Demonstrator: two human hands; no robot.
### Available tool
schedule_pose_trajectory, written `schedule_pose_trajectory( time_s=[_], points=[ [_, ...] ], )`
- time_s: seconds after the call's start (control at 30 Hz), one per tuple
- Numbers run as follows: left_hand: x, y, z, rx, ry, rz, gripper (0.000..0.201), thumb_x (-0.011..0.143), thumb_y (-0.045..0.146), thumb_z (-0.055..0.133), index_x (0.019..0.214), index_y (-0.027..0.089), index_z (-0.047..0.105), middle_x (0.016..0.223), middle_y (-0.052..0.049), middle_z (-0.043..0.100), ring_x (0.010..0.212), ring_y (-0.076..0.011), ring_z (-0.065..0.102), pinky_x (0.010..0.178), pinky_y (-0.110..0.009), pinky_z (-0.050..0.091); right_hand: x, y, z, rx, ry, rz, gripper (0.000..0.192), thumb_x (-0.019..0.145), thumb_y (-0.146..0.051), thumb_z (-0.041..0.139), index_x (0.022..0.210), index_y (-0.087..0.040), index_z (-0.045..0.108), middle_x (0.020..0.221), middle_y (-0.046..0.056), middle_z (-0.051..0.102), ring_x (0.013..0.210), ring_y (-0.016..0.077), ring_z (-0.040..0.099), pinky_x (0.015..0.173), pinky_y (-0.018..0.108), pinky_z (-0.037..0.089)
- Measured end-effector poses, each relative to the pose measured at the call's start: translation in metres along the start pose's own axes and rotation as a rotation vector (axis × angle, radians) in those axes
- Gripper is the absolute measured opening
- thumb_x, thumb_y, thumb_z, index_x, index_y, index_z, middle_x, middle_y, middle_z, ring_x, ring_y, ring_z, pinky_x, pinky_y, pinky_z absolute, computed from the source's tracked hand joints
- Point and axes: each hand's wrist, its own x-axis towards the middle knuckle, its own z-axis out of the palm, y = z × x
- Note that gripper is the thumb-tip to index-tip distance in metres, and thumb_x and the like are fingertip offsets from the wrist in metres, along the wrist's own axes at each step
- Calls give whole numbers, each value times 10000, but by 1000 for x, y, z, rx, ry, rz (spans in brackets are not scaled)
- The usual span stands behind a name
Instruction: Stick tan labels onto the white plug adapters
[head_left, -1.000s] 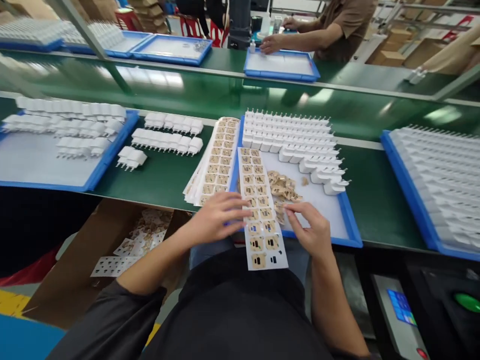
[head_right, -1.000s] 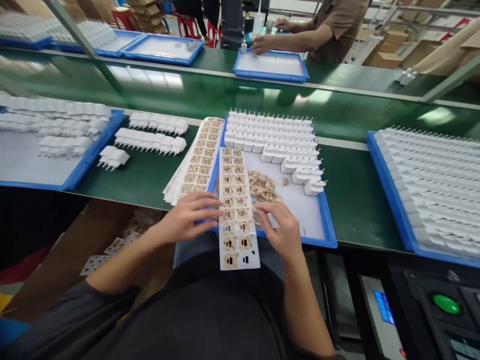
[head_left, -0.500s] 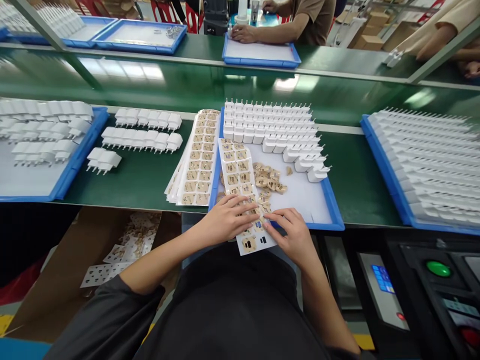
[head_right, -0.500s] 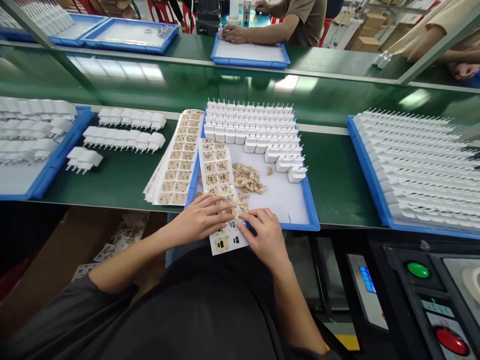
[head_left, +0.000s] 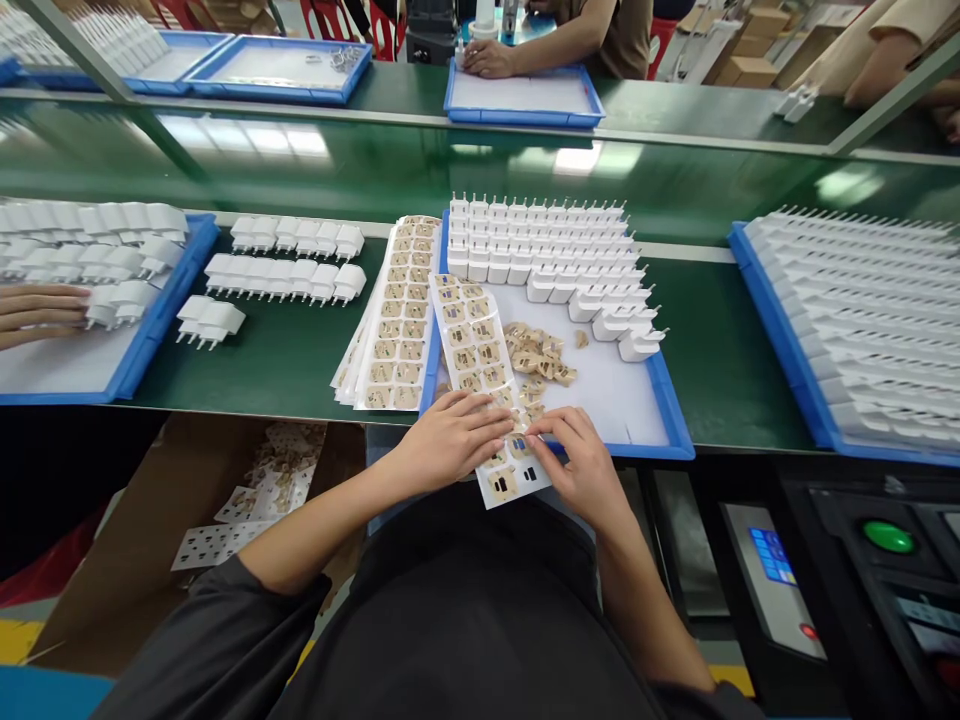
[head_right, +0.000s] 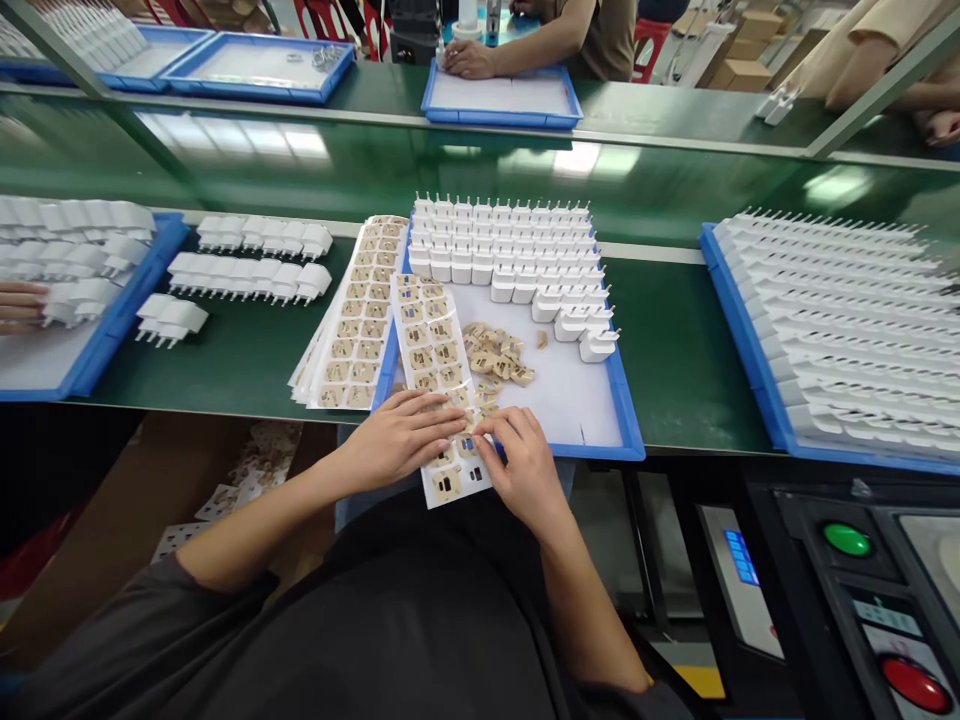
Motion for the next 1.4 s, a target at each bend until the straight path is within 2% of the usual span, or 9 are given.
schedule_pose_trajectory(
  time_s=[0.17, 0.27, 0.43, 0.57, 0.73, 0.87, 1.07, 1.23, 1.4],
  points=[
    [5, 0, -8, -93, -42, -53, 393, 1083, 369, 384, 1300, 231, 681, 1377, -24, 683, 1304, -270, 579, 1066, -424, 396, -11, 9, -14, 381, 80, 32, 84, 980, -187, 582, 992, -255, 629, 995, 49, 608, 988, 217, 595, 888, 375, 477],
    [27, 0, -18, -118, 27, -31, 344, 1060, 385, 452, 1203, 216, 715, 1261, -55, 738, 1164, -244, 647, 969, -389, 457, -15, 16, -18, 477, 105, 85, 74, 979, -209, 588, 966, -251, 647, 997, 52, 610, 983, 214, 594, 882, 364, 472],
    [119, 2, -21, 53, 198, 112, 273, 995, 233, 551, 1235, 205, 678, 1326, -109, 676, 1227, -292, 604, 981, -442, 495, -16, 23, -19, 645, 194, 117, 88, 966, -261, 602, 900, -247, 658, 899, 38, 609, 878, 201, 591, 789, 338, 477],
    [206, 11, 2, 283, 194, 396, 618, 925, 9, 471, 1471, 297, 491, 1611, -48, 421, 1523, -285, 342, 1222, -567, 290, -15, 20, -19, 606, 200, 131, 97, 953, -268, 623, 870, -243, 669, 870, 38, 612, 844, 199, 594, 774, 341, 485],
    [255, 22, 29, 402, 50, 505, 358, 982, 58, 382, 1092, 161, 706, 1583, -68, 452, 1534, -281, 325, 1274, -507, 226, -16, 16, -17, 541, 225, 124, 98, 952, -271, 621, 871, -240, 666, 863, 40, 622, 835, 198, 596, 770, 337, 489],
    [226, 21, 18, 227, 37, 388, 258, 979, 90, 427, 1063, 107, 671, 1283, -166, 648, 1281, -299, 571, 1066, -445, 449, -18, 18, -13, 536, 240, 135, 87, 956, -275, 617, 892, -241, 666, 870, 34, 633, 842, 187, 603, 773, 319, 490],
    [109, 5, -23, -463, 91, -17, 301, 848, 278, 725, 1105, 189, 597, 1067, -75, 674, 966, -219, 657, 851, -341, 546, -14, 18, -11, 602, 210, 160, 113, 954, -317, 620, 887, -231, 651, 846, 31, 650, 819, 184, 620, 759, 315, 510],
    [36, -6, -17, -837, 279, -231, 367, 822, 231, 740, 1148, 216, 573, 1128, -84, 677, 1062, -215, 686, 967, -386, 574, -1, 4, -7, 610, 162, 151, 93, 937, -316, 650, 888, -237, 653, 858, 31, 655, 835, 194, 627, 772, 334, 522],
    [16, -4, -4, -836, 484, -260, 333, 867, 265, 724, 1170, 219, 593, 1192, -121, 662, 1165, -233, 656, 979, -407, 580, 22, -20, 2, 633, 78, 129, 59, 922, -295, 685, 907, -248, 653, 862, 14, 652, 839, 182, 626, 786, 321, 513]
  ],
)
